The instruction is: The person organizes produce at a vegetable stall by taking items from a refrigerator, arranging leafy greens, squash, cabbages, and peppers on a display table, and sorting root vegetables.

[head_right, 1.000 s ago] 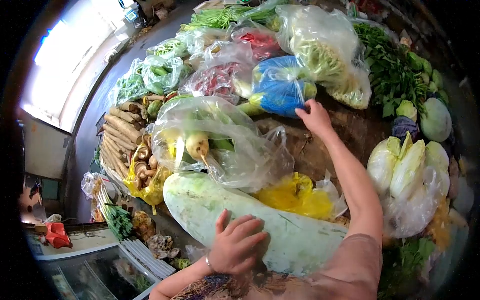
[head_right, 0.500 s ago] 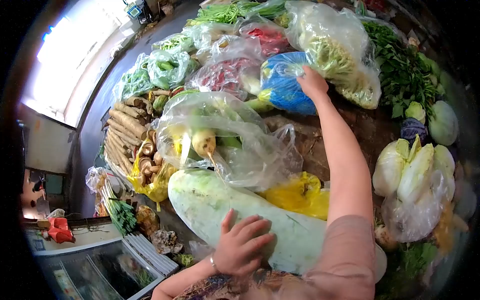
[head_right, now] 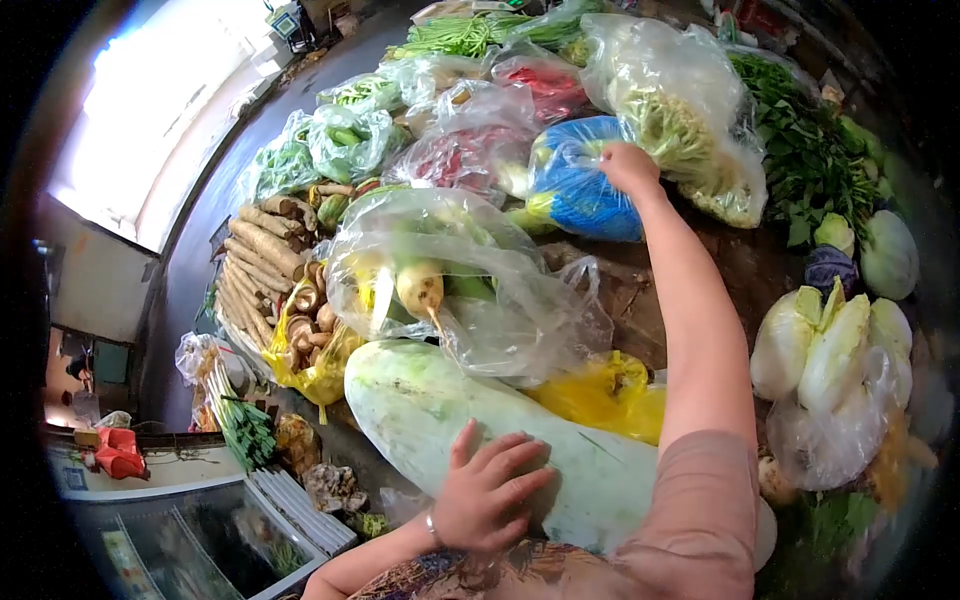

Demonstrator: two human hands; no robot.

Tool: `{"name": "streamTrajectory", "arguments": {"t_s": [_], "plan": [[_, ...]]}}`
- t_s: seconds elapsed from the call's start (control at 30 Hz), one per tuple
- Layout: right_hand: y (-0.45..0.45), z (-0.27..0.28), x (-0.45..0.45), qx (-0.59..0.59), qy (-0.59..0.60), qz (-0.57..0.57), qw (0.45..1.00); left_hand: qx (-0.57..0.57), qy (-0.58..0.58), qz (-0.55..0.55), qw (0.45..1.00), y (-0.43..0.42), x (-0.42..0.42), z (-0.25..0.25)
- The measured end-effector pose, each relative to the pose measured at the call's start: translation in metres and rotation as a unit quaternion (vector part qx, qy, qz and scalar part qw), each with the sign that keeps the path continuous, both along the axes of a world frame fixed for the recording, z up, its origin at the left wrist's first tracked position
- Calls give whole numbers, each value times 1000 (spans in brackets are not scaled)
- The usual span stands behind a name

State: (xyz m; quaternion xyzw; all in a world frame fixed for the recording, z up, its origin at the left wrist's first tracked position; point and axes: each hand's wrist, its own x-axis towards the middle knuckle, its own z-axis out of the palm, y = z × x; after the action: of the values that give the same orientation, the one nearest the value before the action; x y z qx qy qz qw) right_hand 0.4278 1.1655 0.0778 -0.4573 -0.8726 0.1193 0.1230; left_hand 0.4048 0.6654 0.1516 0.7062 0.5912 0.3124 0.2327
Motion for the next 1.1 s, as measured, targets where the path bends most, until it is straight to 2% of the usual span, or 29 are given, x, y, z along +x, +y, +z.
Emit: {"name": "streamTrajectory", "arguments": {"t_s": [0.07, 0.1, 0.13, 0.2, 0.23, 0.33, 0.37, 0.5, 0.67, 0.73, 0.8, 0.83, 0.9, 0.93, 1.0, 1.03, 1.07, 1.1], "plan": [[5, -5, 0, -71, 78, -79, 991, 9, 4, 1, 1000, 1, 0, -2], [3, -8, 5, -81, 129, -74, 986, 21, 6, 0, 1000, 0, 0, -3], [-1, -12, 9, -81, 129, -75, 986, 21, 6, 0, 1000, 0, -1, -3], [-13, -23, 20, -178, 267, -64, 945, 18, 3, -1, 1000, 0, 0, -3], [-26, -25, 29, -158, 302, -43, 939, 22, 3, -3, 1000, -1, 0, -3], [-104, 14, 48, -93, 247, 11, 964, 29, 4, -5, 1000, 0, -1, -4], [-123, 14, 56, -175, 277, 22, 945, 28, 7, -3, 1000, 0, -1, -4], [-163, 24, 74, -231, 296, 26, 927, 28, 22, -3, 999, 0, 0, -6], [-151, 60, 66, -287, 308, 5, 907, 26, 17, 1, 1000, 2, -1, -2], [-143, 74, 67, -60, 286, 76, 953, 7, 4, -5, 1000, 0, 1, -1], [-149, 135, 65, 162, 278, 134, 937, 14, 12, -1, 1000, 2, 2, -5], [-146, 144, 67, 154, 276, 131, 940, 17, 22, 1, 1000, 0, 3, -5], [-131, 157, 66, 18, 257, 122, 959, 37, 23, 26, 999, 2, 6, -1], [-126, 154, 65, 20, 253, 122, 959, 61, 22, 48, 997, 3, 9, 0], [-114, 131, 60, -116, 365, 118, 916, 70, 18, 55, 996, 4, 9, 1], [-97, 107, 63, -152, 422, 127, 885, 66, 10, 53, 996, 4, 9, 3], [-83, 87, 66, -152, 423, 130, 884, 61, 4, 52, 997, 4, 8, 4], [-72, 67, 70, -182, 433, 50, 881, 59, 6, 55, 997, 3, 7, 5]]}}
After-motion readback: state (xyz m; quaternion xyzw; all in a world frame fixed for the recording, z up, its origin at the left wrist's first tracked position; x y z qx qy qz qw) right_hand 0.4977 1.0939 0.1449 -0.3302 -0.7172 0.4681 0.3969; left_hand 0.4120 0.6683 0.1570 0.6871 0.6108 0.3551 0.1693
